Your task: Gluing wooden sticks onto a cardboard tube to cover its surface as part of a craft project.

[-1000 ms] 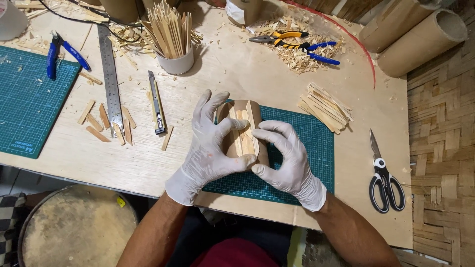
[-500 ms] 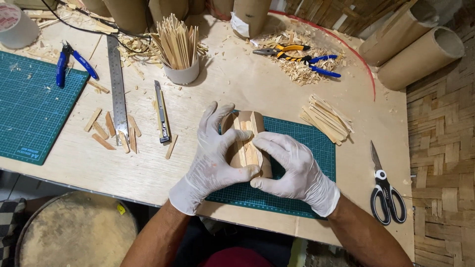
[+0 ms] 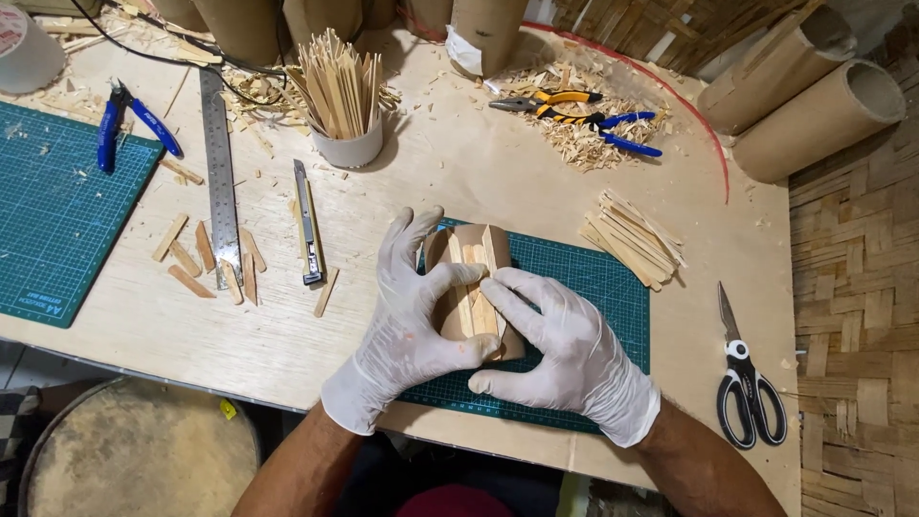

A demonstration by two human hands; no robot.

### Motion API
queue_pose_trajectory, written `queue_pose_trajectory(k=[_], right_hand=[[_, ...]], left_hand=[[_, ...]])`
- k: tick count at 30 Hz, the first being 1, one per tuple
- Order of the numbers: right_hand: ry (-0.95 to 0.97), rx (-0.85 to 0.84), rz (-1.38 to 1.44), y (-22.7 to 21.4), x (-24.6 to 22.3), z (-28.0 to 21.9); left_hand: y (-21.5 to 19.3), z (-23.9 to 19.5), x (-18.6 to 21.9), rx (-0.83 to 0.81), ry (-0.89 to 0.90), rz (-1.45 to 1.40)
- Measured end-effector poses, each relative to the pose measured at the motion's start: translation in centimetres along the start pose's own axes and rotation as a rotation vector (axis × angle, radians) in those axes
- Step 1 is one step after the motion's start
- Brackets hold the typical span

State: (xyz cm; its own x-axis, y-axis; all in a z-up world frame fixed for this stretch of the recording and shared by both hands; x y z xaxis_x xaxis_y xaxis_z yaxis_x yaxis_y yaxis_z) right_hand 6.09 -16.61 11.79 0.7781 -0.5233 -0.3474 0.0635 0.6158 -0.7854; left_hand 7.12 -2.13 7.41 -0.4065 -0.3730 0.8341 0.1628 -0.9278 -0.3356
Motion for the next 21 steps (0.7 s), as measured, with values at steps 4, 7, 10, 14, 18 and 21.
queue_pose_trajectory(k=[4,7,10,14,18,21], right_hand=[[0.005,0.006,-0.004,0.05,-0.01,0.00],[0.004,0.010,-0.010,-0.01,-0.07,-0.05],[0.003,0.007,-0.024,-0.05,-0.25,-0.01],[0.019,-0.005,-0.036,0.01,-0.20,-0.01],[0.034,-0.020,-0.028,0.07,-0.23,-0.13],[0.040,-0.020,-0.048,0.15,-0.30,-0.13]], left_hand=[[-0.10,0.12,0.15,-0.002,-0.004,-0.009],[0.03,0.07,0.11,-0.007,-0.003,-0.003],[0.08,0.04,-0.02,-0.010,-0.002,0.005],[0.00,-0.02,-0.08,0.001,0.013,0.018],[-0.06,0.01,0.11,0.010,0.026,0.028],[0.05,-0.08,-0.06,0.012,0.024,0.013]])
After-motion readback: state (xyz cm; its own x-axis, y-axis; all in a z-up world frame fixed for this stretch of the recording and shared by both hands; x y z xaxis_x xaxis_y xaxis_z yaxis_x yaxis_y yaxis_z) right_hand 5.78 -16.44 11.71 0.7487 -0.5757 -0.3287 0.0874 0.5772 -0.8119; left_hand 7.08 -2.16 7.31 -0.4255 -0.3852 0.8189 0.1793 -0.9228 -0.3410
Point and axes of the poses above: each hand's wrist, its own z-axis towards the middle knuckle, its own y-axis out of the palm, x = y × z, the point moved 9 cm from there along z, towards the middle knuckle, and after that the axes turned 8 degrees about -z, right-handed, at the moved point
